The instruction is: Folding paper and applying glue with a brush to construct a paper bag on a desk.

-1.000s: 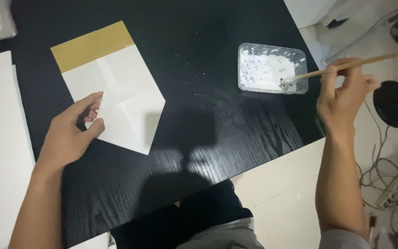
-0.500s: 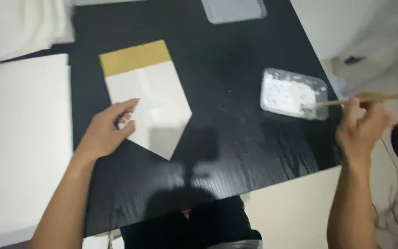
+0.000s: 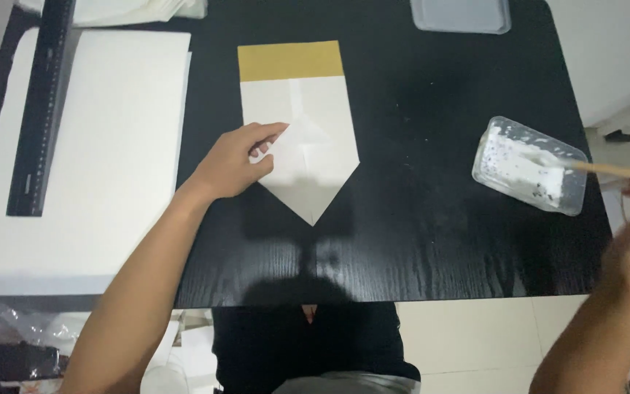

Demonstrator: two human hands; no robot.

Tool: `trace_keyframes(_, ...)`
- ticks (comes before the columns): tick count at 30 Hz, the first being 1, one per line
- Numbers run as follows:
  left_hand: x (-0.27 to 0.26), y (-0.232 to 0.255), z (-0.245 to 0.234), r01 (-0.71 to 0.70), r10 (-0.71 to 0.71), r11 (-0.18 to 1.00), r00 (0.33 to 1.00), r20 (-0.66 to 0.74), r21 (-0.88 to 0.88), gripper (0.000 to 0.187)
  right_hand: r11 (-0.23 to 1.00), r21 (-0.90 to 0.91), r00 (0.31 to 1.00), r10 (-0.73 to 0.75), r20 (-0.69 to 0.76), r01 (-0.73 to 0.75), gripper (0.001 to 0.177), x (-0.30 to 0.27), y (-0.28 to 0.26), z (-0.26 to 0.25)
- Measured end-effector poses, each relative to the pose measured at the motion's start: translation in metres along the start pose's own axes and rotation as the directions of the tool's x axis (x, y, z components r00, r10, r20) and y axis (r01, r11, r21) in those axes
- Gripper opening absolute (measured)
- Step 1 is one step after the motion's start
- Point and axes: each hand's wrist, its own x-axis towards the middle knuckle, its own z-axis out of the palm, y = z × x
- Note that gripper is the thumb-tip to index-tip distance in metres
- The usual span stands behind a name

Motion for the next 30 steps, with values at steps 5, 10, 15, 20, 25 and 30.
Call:
trace_keyframes(5, 0.001, 0.004, -0.001, 0.019, -0.019, 1.000, 1.000, 0.005, 0.018, 0.056, 0.426, 0.889, 0.986, 0.051, 0.160, -0.166, 0.008, 0.049, -0.123, 0.033)
trace_keyframes(10, 0.001, 0.005, -0.003, 0.050, -0.052, 0.997, 0.998, 0.031, 0.066, 0.057, 0.288, 0.938, 0.932, -0.247, 0.266, -0.192, 0.002, 0.084, -0.202, 0.069)
trace_keyframes(15, 0.003, 0.006, -0.006, 0.039, -0.044, 0.998, 0.994, 0.105, 0.051, 0.062, 0.152, 0.941, 0.912, -0.238, 0.333, -0.304, 0.007, 0.101, -0.228, 0.119)
trace_keyframes(20, 0.002, 0.011, -0.005, 0.099, -0.100, 0.995, 0.995, -0.028, -0.012, 0.063, 0.249, 0.885, 0.891, -0.137, 0.434, -0.393, 0.011, 0.096, -0.227, 0.149)
trace_keyframes(25, 0.004, -0.002, 0.002, 0.038, -0.039, 0.999, 0.998, -0.055, -0.022, 0.064, 0.215, 0.843, 0.844, -0.117, 0.523, -0.492, 0.013, 0.093, -0.227, 0.144)
trace_keyframes(30, 0.004, 0.017, -0.007, 0.055, -0.058, 0.995, 0.998, -0.038, -0.084, 0.066, 0.170, 0.832, 0.828, -0.110, 0.549, -0.529, 0.020, 0.091, -0.224, 0.148)
